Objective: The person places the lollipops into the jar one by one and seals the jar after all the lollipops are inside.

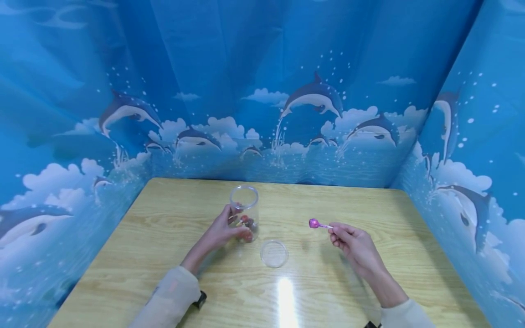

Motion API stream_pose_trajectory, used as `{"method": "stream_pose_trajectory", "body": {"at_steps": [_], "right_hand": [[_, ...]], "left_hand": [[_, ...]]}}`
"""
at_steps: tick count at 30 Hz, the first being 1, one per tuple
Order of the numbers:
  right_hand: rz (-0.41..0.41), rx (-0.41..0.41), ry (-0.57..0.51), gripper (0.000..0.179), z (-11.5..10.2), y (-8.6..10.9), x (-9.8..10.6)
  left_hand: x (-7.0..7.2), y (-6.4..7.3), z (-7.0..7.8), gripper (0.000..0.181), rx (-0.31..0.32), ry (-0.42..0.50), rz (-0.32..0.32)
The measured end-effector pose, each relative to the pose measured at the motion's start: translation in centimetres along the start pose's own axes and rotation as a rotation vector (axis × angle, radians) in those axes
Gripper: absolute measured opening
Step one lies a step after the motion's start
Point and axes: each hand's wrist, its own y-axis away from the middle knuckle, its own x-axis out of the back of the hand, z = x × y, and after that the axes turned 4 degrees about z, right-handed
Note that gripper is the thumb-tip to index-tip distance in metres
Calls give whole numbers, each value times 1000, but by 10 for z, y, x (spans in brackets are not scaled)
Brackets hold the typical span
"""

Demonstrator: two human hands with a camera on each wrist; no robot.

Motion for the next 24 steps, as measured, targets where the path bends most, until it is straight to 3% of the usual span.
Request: {"method": "stream_pose_trajectory", "body": {"at_steps": [9,16,24], "right_hand": [[-56,23,-38,16,-21,-8,-10],[-82,22,-20,29,-30,-12,-24],[-108,30,-51,21,-34,-19,-42]], "left_hand": [[0,0,-2,80,-7,2,-4],[0,-1,-3,80,-3,-2,-5],[1,-1,-1,78,-8,-10,-11]]}}
